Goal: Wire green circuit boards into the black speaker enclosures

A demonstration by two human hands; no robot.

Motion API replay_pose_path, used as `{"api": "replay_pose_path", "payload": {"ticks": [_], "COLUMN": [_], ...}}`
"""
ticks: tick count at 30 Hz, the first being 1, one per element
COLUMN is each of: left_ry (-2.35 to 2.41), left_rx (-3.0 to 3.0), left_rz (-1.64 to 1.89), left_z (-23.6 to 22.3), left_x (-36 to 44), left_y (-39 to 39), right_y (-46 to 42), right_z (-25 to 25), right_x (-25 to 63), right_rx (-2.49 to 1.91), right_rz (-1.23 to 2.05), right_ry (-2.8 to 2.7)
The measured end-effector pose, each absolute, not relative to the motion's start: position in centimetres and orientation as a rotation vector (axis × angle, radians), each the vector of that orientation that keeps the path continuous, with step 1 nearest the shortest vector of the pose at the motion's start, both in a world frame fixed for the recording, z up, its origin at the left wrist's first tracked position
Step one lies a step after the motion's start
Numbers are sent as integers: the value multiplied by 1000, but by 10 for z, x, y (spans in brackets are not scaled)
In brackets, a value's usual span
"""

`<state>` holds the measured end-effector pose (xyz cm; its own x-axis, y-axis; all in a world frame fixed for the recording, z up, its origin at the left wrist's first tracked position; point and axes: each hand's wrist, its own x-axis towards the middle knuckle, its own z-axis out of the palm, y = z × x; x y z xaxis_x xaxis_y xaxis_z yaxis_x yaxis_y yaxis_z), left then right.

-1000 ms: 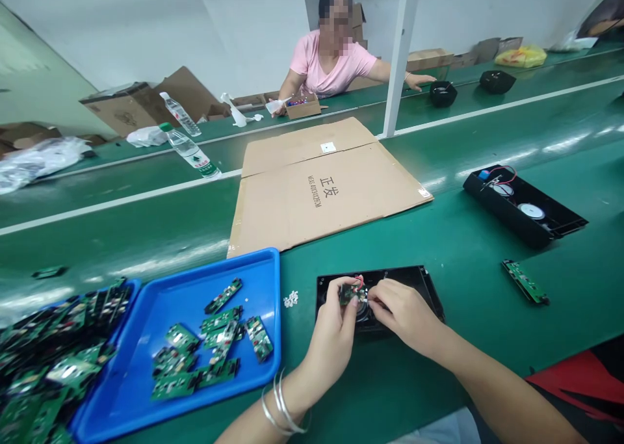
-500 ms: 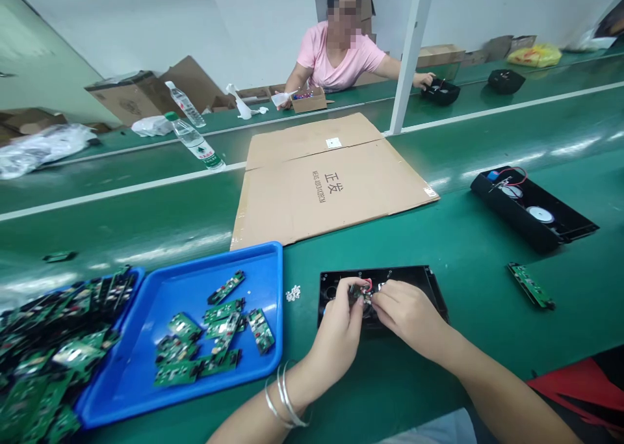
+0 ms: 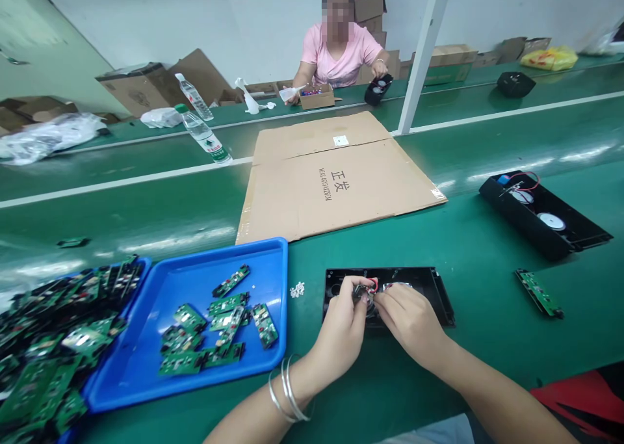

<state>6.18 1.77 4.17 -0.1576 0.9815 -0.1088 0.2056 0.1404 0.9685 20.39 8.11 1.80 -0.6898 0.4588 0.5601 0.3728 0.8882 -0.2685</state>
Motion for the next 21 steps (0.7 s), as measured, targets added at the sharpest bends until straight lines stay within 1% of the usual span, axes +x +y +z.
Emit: {"api": "replay_pose_path", "payload": {"ticks": [5,9,11,14,16,18,21], "left_ry": [1554,1599,1634,1689,1700,1697,1700], "left_rx": [1217,1254,1252,1234,1233,1234,1238], "left_rz": [1097,1039,993,908,874,858,845], "left_z": [42,45,46,47,47,47,47], "left_x": [63,63,64,65,65,66,65], "left_y": [16,15,15,14,14,14,13], "right_y": [79,91,103,119,124,124,121], "right_z": [18,28,35,40,42,42,45], "right_x": [202,215,228,248,255,256,249], "right_rx": [-637,-694,-884,-1282,-1425,-1466,-1400], "right_rz": [243,533,618,522,459,423,397], "right_ry": [-2391,-2436,-2446,-2497,-2606,-2724,-2831]}}
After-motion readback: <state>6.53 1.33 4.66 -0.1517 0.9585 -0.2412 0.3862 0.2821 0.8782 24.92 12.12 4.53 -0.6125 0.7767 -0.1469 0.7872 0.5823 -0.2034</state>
